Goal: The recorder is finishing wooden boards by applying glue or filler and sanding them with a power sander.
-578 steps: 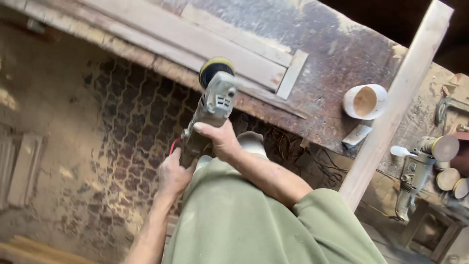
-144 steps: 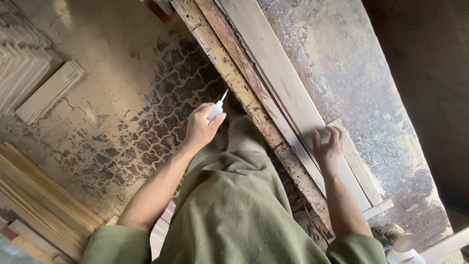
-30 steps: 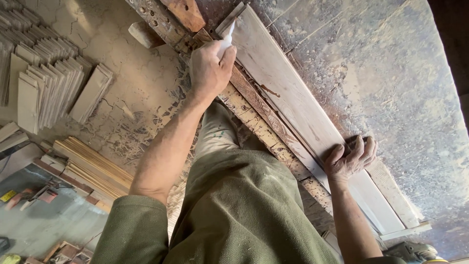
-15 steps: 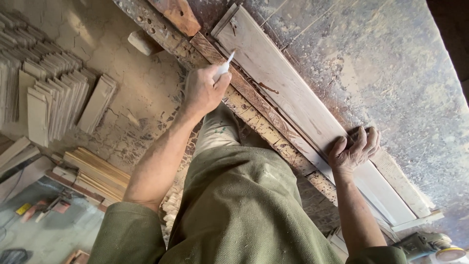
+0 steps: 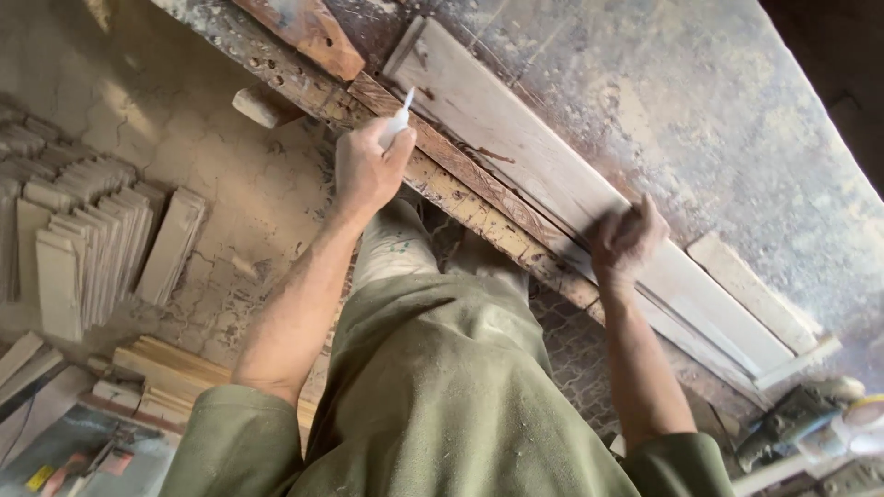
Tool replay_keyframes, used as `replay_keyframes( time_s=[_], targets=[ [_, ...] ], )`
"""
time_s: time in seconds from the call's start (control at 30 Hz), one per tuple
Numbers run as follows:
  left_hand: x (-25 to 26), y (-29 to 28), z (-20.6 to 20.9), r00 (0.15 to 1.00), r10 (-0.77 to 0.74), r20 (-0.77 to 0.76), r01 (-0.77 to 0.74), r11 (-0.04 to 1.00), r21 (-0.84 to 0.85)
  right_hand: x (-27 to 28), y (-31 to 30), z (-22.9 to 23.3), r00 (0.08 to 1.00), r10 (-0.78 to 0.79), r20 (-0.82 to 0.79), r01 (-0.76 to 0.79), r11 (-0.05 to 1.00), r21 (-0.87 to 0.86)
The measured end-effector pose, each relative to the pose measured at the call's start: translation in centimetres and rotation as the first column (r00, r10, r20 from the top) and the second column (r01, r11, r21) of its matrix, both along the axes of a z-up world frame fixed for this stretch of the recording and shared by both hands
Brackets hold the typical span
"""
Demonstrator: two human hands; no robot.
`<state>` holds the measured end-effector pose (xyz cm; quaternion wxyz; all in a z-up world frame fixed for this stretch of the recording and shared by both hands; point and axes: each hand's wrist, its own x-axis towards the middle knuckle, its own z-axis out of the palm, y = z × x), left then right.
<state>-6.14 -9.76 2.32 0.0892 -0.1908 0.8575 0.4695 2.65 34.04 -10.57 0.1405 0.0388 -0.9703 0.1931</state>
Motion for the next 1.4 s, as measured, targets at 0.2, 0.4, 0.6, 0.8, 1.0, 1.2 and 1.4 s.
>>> replay_keyframes(
  time_s=[0.2, 0.4, 0.6, 0.8, 1.0, 1.2, 1.4],
  targets=[
    [4.7, -0.6, 2.2, 0.992, -0.101, -0.080, 0.109, 0.988, 0.107, 2.8, -3.4, 0.9, 0.992, -0.088, 0.085, 0.090, 0.996, -0.017],
    [11.5, 2.3, 2.4, 0.892, -0.450, 0.040, 0.415, 0.852, 0.319, 8.0, -19.1, 14.8, 0.761, -0.078, 0.645, 0.441, 0.790, -0.425],
    [16.1, 7.1, -1.5, 0.483, -0.874, -0.059, 0.872, 0.474, 0.120, 15.8, -21.6, 12.3, 0.690, -0.110, 0.715, 0.670, 0.469, -0.575],
    [15.4, 8.7, -5.7, 0.044, -0.976, 0.214, 0.999, 0.048, 0.017, 21.5, -14.3, 13.2, 0.633, -0.364, 0.683, 0.769, 0.398, -0.500],
    [14.7, 10.4, -8.6, -0.092, -0.902, 0.423, 0.990, -0.128, -0.058, 29.2, -0.3, 15.4, 0.396, -0.755, 0.522, 0.887, 0.169, -0.429],
    [16.8, 19.9, -8.1, 0.056, -0.768, 0.638, 0.987, -0.053, -0.150, 38.9, 24.9, 12.7, 0.248, -0.966, 0.069, 0.897, 0.202, -0.393],
    [23.5, 29.9, -6.2, 0.132, -0.704, 0.698, 0.990, 0.127, -0.058, 43.0, 47.7, 6.8, 0.178, -0.982, -0.069, 0.966, 0.187, -0.180]
  ],
)
